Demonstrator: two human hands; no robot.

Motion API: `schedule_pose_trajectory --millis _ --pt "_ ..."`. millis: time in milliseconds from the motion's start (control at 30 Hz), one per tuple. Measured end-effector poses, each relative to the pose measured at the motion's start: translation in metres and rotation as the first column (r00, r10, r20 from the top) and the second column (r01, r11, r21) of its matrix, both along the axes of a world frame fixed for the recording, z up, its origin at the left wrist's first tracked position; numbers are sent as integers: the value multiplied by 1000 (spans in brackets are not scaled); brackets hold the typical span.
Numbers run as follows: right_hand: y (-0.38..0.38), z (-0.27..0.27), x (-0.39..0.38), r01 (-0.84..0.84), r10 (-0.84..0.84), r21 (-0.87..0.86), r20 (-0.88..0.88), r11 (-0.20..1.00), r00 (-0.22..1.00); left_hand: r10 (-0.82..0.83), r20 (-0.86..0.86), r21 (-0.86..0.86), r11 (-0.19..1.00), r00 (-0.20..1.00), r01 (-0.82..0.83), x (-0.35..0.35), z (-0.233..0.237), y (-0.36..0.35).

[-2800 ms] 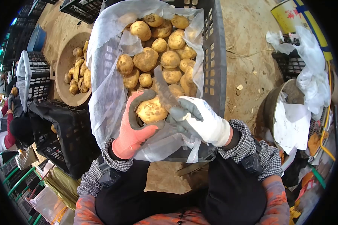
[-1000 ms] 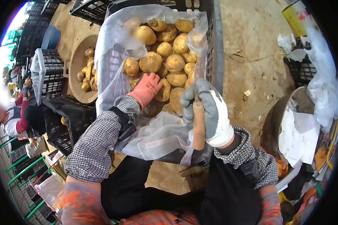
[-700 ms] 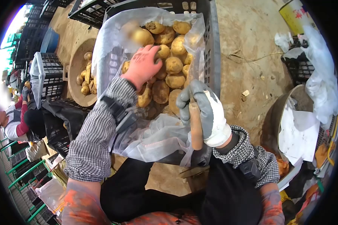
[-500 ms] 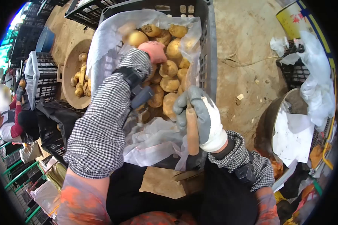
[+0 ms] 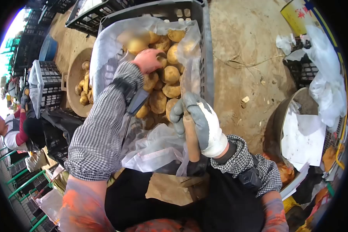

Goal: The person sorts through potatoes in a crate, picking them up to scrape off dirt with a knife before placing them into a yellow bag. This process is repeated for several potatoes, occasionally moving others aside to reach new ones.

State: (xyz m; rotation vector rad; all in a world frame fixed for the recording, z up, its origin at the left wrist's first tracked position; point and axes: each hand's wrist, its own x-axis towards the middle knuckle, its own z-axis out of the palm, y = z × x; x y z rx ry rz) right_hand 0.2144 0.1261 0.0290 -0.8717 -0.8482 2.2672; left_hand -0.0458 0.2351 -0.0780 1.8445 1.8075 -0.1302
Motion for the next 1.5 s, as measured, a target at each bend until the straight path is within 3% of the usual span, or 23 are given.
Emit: schedule_pose_trajectory --millis 67,100,167,200,267,367,433,533,567,600,800,867,900,933,1000,1100,1133,1167,1200,1300,1367,1467,1500 --pt "-1 3 -1 55 -54 -50 13 997 998 177 475 -145 982 862 -122 -12 33 -24" --pt "-3 6 -3 82 -78 -104 37 991 996 338 742 -279 941 579 -191 -21 41 -39" --pt "-4 2 -3 31 -35 51 79 998 996 352 854 -278 932 384 -234 -24 93 -80" --pt "-6 2 -5 -22 -59 317 241 948 969 389 876 -312 908 284 -280 -24 121 -106" --pt "-10 -15 -7 150 -148 -52 50 987 988 407 904 -326 854 129 -405 -24 164 -164" --pt "-5 -45 4 113 -122 -158 -52 981 991 366 928 -294 829 64 -476 -28 207 -251" --pt "12 -95 20 40 -87 -238 -188 970 978 334 930 -355 698 -155 -622 -12 232 -317" --pt "29 -119 19 -22 18 -49 -90 999 996 245 782 -623 345 -573 -702 13 228 -438" --pt "18 -105 2 105 -105 30 5 994 994 105 761 -631 354 -641 -691 32 243 -459" --pt "11 -90 7 -8 -60 377 168 926 984 19 772 -613 287 -636 -736 47 247 -487" --pt "14 -78 -18 127 -160 140 262 982 952 -127 875 -480 -108 -467 -870 86 290 -637" --pt "32 -104 -16 62 -116 181 306 982 945 -17 974 -222 -280 -226 -934 82 334 -687" --pt "38 -110 -18 50 -106 188 299 981 948 317 920 318 -265 229 -910 76 351 -708" --pt "41 -114 -20 45 -101 182 309 982 946 609 600 760 -230 519 -608 71 368 -729" --pt "49 -122 -19 5 -52 145 319 989 946 303 875 484 -573 378 -661 23 405 -805" --pt "51 -125 -18 2 -48 147 314 989 948 -115 953 187 -501 280 -845 -85 479 -957" --pt "52 -129 -19 10 -56 145 315 989 948 -60 976 63 -838 208 -542 -103 493 -961" --pt "51 -134 -20 17 -67 180 279 983 958 -41 992 -27 -993 117 -117 -123 507 -960" --pt "53 -139 -17 29 -83 214 248 976 965 -4 993 4 -998 122 -60 -122 508 -929" --pt "57 -178 -19 -73 75 31 -57 997 996 215 937 326 -819 274 -472 -91 463 -777" --pt "43 -143 -6 39 -42 101 24 994 999 325 929 353 -633 177 -689 -80 416 -673" --pt "-11 -28 -11 120 -180 286 194 951 964 531 806 320 -20 261 -947 -75 314 -537" --pt "-13 -29 -14 136 -175 265 128 955 976 610 644 390 256 461 -885 -60 292 -481"
